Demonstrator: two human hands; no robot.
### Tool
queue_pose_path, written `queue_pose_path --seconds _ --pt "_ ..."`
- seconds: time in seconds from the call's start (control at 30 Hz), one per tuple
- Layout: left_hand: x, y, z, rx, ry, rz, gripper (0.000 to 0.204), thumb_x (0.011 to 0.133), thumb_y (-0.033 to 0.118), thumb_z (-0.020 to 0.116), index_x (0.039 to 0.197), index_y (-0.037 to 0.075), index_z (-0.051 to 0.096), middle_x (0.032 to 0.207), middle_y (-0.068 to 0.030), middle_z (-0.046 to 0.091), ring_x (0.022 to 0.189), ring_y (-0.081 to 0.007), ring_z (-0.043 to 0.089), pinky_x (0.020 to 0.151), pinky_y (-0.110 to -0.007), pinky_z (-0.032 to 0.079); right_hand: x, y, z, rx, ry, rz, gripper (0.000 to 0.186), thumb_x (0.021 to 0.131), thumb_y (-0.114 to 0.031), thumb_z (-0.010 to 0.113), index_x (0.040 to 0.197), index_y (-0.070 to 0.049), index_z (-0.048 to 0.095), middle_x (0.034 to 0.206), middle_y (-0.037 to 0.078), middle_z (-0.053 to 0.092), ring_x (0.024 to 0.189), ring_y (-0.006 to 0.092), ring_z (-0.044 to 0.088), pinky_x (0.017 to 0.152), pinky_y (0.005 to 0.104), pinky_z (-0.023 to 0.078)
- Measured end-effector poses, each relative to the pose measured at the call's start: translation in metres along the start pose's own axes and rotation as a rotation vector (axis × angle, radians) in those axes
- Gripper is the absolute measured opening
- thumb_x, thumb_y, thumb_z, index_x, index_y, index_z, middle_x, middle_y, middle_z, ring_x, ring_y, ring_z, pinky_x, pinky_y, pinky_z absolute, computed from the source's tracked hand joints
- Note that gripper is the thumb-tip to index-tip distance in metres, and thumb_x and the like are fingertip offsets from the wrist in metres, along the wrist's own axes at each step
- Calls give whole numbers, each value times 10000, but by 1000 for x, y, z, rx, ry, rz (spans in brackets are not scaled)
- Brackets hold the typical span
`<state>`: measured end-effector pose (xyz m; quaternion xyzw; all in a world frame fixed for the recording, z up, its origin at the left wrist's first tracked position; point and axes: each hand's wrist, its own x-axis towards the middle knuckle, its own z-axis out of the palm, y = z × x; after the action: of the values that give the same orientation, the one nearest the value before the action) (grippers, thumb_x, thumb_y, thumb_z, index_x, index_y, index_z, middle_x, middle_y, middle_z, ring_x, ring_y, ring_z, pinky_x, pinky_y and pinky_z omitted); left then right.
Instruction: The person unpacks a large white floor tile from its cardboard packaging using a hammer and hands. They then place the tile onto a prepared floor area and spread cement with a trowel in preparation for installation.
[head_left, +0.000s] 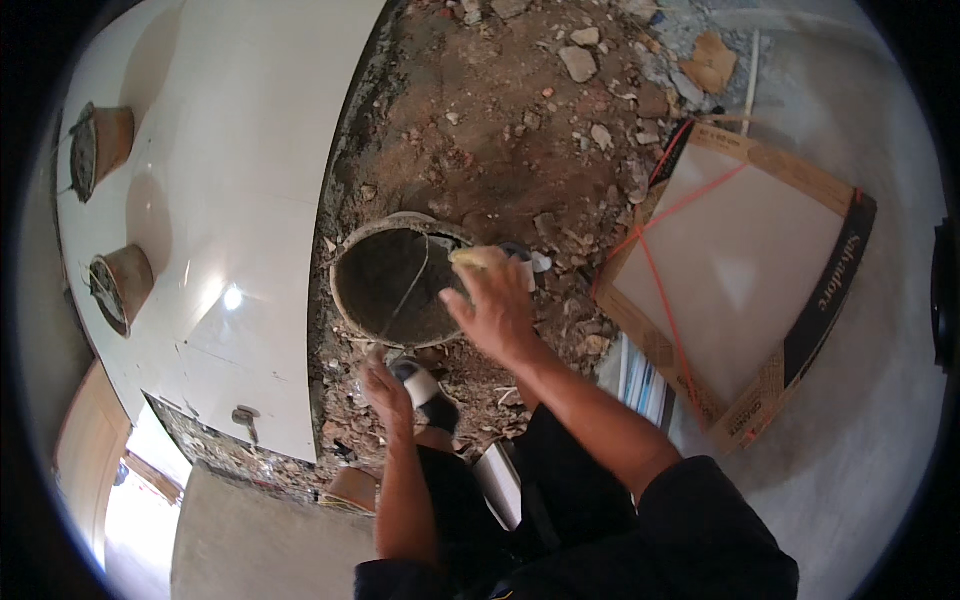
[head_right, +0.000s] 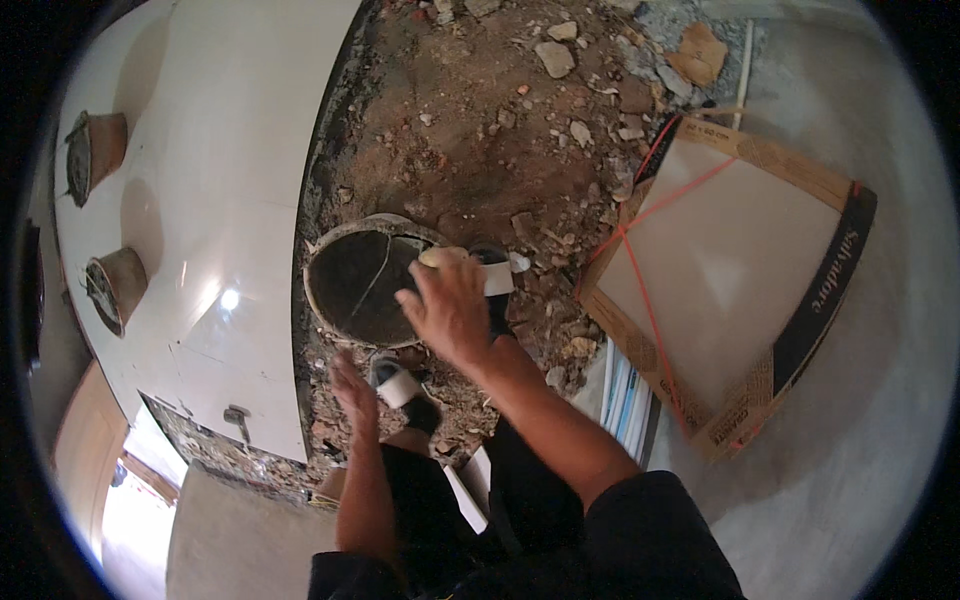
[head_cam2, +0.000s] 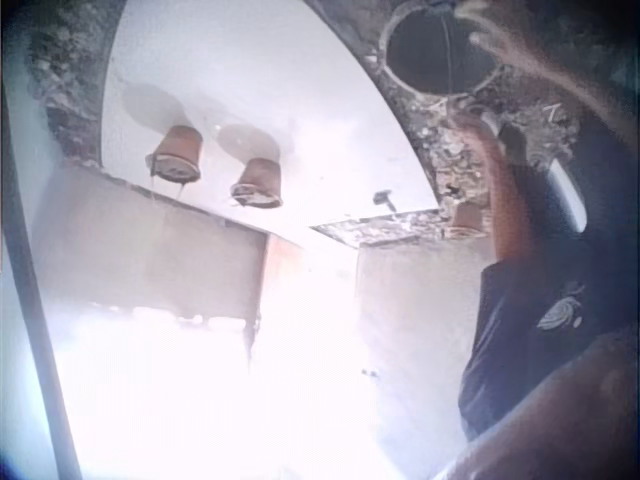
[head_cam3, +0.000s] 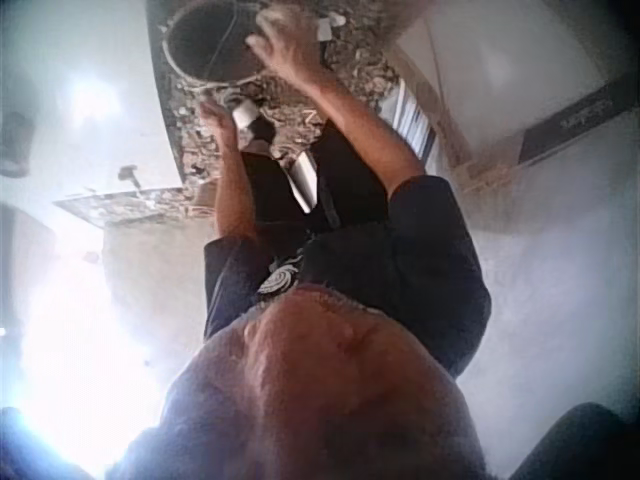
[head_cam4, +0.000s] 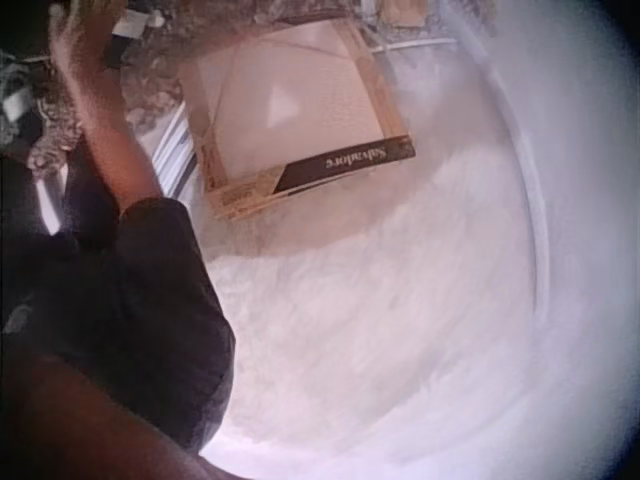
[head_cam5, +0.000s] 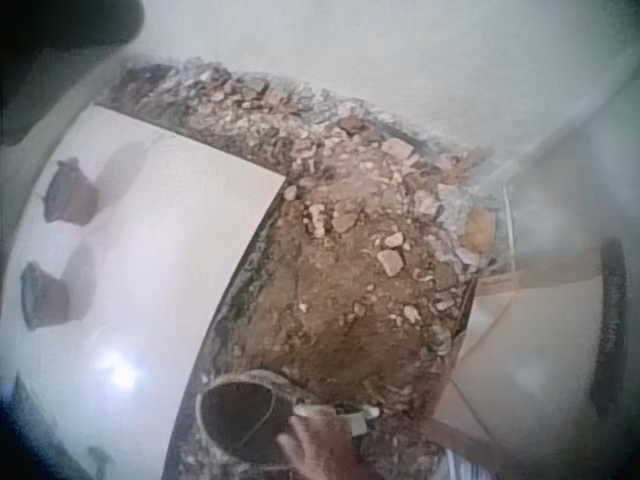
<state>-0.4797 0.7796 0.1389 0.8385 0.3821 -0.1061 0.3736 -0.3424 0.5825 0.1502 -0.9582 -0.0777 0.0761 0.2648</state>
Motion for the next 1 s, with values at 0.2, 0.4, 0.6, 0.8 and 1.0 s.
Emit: queue_pose_path --seconds 0.2,0.4,0.6,0.8,1.0 --pt "83 -46 -3 161 37 48 451 1000 333 349 1224 -14 529 1151 -254 575 1069 -407 549 884 -423 427 26 44 38 -149 -772 153 321 786 -217 636 1044 -29 603 961 190 639 805 384 656 682 500 518" --pt "110 -90 3 -102 -128 -28 508 1003 372 333 1226 -41 526 1157 -278 566 1101 -390 543 909 -424 413 -1 12 4 -67 -929 111 329 832 -246 531 1101 -61 574 941 192 661 870 380 638 733 479 503" --pt "118 -99 12 -174 -123 69 486 1010 374 323 1030 -52 554 891 -179 581 833 -280 526 772 -391 419 -67 73 -137 331 -619 262 468 869 -371 604 1194 -51 498 948 224 633 912 405 614 759 458 481" --pt "119 -93 11 -262 -147 108 494 1018 359 309 1087 -66 551 1007 -140 604 912 -199 529 831 -339 420 -20 171 0 8 -358 303 412 876 -380 592 1079 -31 514 934 223 634 854 369 643 702 466 505" --pt "121 -86 2 -166 -234 29 522 1018 387 290 1147 -61 526 1065 -130 595 953 -195 523 863 -335 413 34 245 90 -258 -563 84 437 881 -445 537 1053 -43 532 884 212 651 801 362 654 681 464 534"
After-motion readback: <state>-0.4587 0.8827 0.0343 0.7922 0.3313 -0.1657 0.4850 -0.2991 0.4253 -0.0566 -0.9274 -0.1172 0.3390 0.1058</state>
